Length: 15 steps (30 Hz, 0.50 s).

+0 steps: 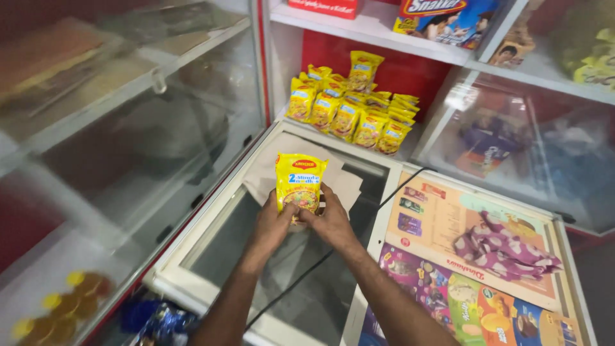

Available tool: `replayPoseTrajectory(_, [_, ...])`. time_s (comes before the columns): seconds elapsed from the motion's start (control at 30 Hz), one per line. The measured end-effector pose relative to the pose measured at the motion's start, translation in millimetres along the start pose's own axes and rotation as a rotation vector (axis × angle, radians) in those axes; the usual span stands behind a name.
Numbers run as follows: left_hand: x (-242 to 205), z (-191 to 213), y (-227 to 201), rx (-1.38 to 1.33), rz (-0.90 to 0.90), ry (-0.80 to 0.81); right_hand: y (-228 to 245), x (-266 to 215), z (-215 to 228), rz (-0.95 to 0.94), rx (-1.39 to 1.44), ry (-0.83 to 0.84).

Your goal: Organize packets of noodles and snacks on grocery store shelves.

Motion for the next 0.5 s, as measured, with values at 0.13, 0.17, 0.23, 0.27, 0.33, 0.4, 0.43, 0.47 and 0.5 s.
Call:
replayPoseTrajectory(0.13, [41,-21,25,0.07,-0.018,0.034,5,26,12,-0.016,-0.062,-0.042])
replayPoseTrajectory(0.17, [50,-24,22,0.078,-0.013,0.049,8,33,15,-0.036,-0.036,-0.037])
replayPoseTrajectory(0.23, [62,-28,31,0.087,-0.005,0.078,9,40,15,-0.066,-0.006,-0.039])
replayPoseTrajectory(0.27, [75,-31,40,0.099,-0.033,0.079,9,50,16,-0.062,-0.067,-0.064])
replayPoseTrajectory(0.33, [99,-30,39,0.108,-0.073,0.088,17,65,16,-0.057,-0.126,-0.103])
replayPoseTrajectory(0.4, [116,-22,25,0.13,-0.046,0.146,29,75,10,-0.049,-0.114,-0.109])
replayPoseTrajectory(0.43, [124,-22,32,0.126,-0.05,0.157,25,84,8,-0.054,-0.114,-0.119])
replayPoseTrajectory(0.47, [134,-22,38,0.2,-0.057,0.177,24,94,6,-0.063,-0.142,-0.138])
replayPoseTrajectory(0.5, [145,-23,44,0.275,-0.064,0.197,22,104,4,-0.072,-0.171,-0.157])
Point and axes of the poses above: each hand's wrist, its own x-axis towards the middle knuckle, its own z-axis out of the back of the hand, y = z × x, the point moved 2 cm from there along x, towards the middle knuckle, and after that the axes turned 7 degrees about -z, right-handed, at the moved point
